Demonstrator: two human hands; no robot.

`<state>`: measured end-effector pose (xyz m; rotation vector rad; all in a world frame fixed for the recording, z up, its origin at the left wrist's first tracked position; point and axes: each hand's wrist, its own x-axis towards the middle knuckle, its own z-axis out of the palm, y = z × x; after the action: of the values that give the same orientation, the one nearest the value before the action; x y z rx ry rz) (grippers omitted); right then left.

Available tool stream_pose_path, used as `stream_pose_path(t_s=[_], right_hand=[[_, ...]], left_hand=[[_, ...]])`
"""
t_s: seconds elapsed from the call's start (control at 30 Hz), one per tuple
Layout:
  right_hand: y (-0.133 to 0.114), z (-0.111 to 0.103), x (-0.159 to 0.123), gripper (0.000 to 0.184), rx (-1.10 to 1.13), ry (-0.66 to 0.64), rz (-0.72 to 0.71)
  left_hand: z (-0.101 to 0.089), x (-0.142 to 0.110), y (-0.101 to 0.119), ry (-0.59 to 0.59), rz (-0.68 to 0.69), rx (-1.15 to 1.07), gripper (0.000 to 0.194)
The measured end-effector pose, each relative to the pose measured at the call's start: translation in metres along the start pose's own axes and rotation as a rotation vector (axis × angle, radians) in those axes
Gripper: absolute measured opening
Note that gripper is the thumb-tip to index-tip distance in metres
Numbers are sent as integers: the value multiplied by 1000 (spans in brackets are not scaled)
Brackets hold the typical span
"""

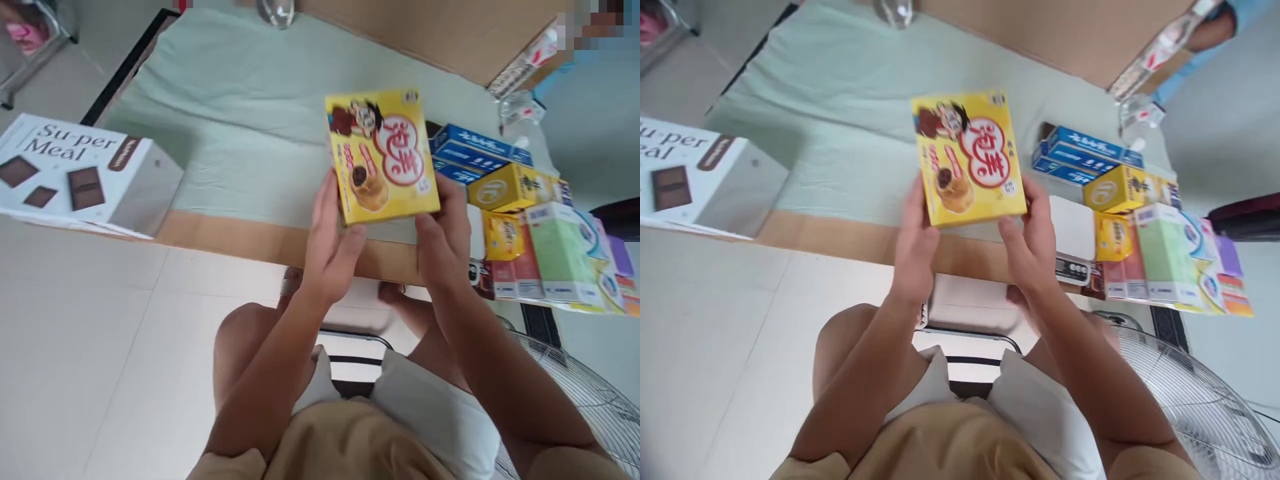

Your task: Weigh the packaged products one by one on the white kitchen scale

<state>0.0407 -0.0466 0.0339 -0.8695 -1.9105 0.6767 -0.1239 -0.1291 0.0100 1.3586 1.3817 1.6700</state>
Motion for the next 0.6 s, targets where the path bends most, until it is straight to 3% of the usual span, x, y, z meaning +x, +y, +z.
stream_pose_path(t_s=[0.07,0.13,0.23,0.33,0.47,0.6], right_hand=[[22,-40,-21,61,-83,70,119],[40,-68,-36,61,-144,153,213],[62,-94,-51,59,-200,263,301],[80,-108,-68,61,-181,321,306],[96,-112,-92,80,-106,326,180],[104,-114,-96,75,-60,361,110]], left_hand=[[34,-2,-11,-121,56,-57,83],[65,-3,-19,-239,12,-23,81],[103,0,-26,-345,-30,11,81],[131,5,-26,-342,-118,-37,71],[145,7,-26,-179,-289,-9,55],[142,14,-34,-81,-258,40,58]])
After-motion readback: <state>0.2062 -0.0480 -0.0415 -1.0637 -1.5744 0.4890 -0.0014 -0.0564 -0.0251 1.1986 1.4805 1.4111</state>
